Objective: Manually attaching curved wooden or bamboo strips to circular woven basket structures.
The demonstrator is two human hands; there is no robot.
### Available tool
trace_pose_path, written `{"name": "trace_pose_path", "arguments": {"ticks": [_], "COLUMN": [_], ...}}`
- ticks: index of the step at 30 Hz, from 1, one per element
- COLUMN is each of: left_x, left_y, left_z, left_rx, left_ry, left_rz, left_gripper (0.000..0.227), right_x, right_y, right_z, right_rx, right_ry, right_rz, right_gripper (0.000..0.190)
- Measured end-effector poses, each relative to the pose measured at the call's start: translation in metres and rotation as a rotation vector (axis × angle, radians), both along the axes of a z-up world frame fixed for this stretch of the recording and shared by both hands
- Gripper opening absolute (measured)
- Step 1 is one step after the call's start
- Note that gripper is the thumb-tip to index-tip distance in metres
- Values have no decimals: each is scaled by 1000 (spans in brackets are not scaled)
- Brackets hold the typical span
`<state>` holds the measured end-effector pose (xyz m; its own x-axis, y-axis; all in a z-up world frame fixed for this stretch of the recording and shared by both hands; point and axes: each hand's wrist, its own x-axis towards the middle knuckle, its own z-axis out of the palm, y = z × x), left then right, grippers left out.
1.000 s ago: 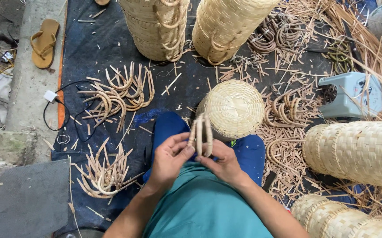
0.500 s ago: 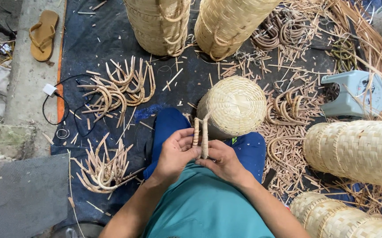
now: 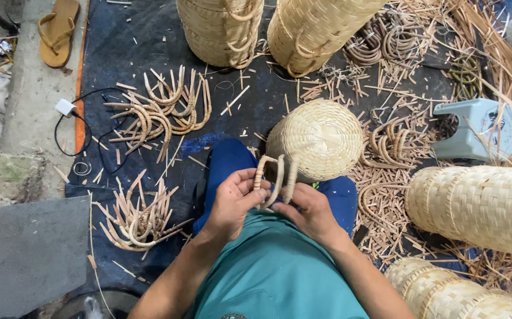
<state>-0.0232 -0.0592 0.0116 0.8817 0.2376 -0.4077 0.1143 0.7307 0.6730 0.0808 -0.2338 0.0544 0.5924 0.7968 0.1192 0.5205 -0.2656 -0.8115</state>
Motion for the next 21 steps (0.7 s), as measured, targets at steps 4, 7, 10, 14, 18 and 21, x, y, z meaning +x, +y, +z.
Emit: {"name": "trace_pose_path", "arguments": {"ticks": [4, 7, 10, 14, 18, 21], "left_x": [1, -1, -4, -3, -3, -2], "left_y": [-4, -7, -10, -8, -6, -4], "left_z": [3, -5, -8, -3, -5, 8], "left_rx": [-21, 32, 1, 44, 108, -8], "left_ry": [12, 26, -19, 23, 32, 21], "left_rz": [-24, -1, 0, -24, 98, 131], "left_gripper": [45, 45, 44, 45, 47, 48], "right_x": [-4, -8, -9, -4, -4, -4], "right_y": [2, 6, 8, 7, 4, 3], "right_z": [-4, -6, -6, -4, 2, 3], "right_rx": [-27, 60, -112, 63, 76, -128], "right_ry": [84, 151, 219, 54, -65, -39], "right_rz": [29, 34, -77, 34, -73, -178], "right_gripper": [27, 27, 23, 28, 30, 37]}}
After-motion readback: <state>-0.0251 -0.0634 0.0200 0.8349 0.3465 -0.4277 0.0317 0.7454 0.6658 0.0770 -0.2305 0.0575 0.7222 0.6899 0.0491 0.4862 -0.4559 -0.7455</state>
